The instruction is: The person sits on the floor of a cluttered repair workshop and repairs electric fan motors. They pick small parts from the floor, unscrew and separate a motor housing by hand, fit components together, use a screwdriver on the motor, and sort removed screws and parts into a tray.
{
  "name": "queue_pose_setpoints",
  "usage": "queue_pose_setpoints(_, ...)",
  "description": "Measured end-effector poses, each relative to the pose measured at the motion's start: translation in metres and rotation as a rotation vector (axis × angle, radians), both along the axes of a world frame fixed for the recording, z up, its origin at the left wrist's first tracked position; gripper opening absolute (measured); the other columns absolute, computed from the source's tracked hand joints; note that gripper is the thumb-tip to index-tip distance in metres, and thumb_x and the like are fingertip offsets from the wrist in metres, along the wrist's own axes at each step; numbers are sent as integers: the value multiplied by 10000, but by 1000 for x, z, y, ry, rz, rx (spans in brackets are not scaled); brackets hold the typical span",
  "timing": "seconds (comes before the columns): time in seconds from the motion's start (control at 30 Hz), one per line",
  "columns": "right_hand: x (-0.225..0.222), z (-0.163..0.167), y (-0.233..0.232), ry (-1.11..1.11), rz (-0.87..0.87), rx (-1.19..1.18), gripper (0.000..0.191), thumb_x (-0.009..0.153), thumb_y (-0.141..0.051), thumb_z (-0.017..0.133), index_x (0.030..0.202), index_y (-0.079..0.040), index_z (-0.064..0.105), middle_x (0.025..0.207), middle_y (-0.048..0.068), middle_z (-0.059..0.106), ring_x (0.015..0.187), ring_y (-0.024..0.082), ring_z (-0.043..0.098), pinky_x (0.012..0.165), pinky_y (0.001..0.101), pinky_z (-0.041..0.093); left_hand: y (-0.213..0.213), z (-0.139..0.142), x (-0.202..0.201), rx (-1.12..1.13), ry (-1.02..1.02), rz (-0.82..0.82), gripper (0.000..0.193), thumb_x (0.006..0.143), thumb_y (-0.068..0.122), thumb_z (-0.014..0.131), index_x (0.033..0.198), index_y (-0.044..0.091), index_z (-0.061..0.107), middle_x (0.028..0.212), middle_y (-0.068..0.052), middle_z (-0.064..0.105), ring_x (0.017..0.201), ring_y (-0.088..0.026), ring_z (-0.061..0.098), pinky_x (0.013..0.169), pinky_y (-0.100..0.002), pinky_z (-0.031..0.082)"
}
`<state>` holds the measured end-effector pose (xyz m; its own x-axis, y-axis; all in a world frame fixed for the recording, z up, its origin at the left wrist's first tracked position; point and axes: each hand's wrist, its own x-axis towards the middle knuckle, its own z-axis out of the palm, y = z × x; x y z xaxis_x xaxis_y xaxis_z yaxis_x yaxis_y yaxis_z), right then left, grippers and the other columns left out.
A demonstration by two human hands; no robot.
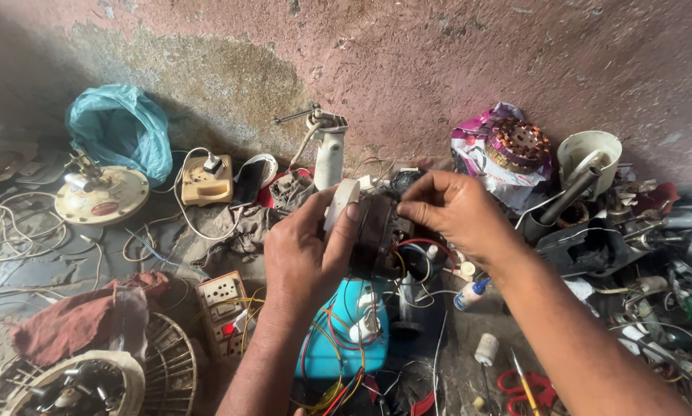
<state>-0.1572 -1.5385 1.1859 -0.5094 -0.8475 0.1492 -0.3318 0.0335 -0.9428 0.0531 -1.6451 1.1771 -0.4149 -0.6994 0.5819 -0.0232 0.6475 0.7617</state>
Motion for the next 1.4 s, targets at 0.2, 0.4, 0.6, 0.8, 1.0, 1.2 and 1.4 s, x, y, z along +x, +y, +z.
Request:
queue_pose_setpoints(0.2,4,-2,1,21,-81,61,268,984,-265,743,929,-2,743,791,20,659,712,85,544,626,266,464,5,2,1,-8,9,5,372,952,387,651,1189,114,736,775,-131,753,685,-248,763,627,-361,567)
queue_pose_setpoints(0.4,6,7,5,33,9,44,188,873,-195,743,957,-27,728,828,-33,717,748,43,641,673,237,545,5,3,3,-54,0,32,378,965,394,646,1208,115,723,793,-138,752,722,-271,761,638,-384,569)
queue_pose_setpoints(0.6,3,6,2,177,-24,178,227,998,-227,675,964,-10,727,763,0,642,712,69,553,627,272,487,4,3,3,-47,-30,36,391,955,401,652,1211,115,721,781,-142,747,714,-288,752,635,-397,563)
queue_pose_setpoints(0.8,-5,-2,0,106,85,74,243,1009,-246,642,985,-17,721,803,-51,663,734,26,568,623,229,486,1,4,3,-29,-30,15,396,952,401,643,1218,117,717,774,-137,747,714,-284,757,638,-396,570)
queue_pose_setpoints(1.0,-9,-3,-4,177,41,75,215,970,-231,698,986,-17,701,774,-19,662,707,46,569,612,236,475,-1,1,2,-39,-42,17,396,950,393,639,1232,125,714,797,-142,750,720,-296,753,640,-409,569)
queue_pose_setpoints(1.2,-9,-5,-9,160,13,98,233,1001,-281,688,998,-48,698,766,-40,634,689,47,527,602,243,445,-1,1,1,-58,-55,30,407,957,411,634,1252,139,703,770,-140,736,712,-307,741,630,-424,560)
queue_pose_setpoints(1.4,23,17,16,286,-348,-246,224,1041,-283,604,1049,-67,663,857,-15,654,740,57,599,653,225,509,7,3,14,-26,132,-9,412,942,214,578,1299,16,530,842,-136,659,755,-278,665,692,-396,529)
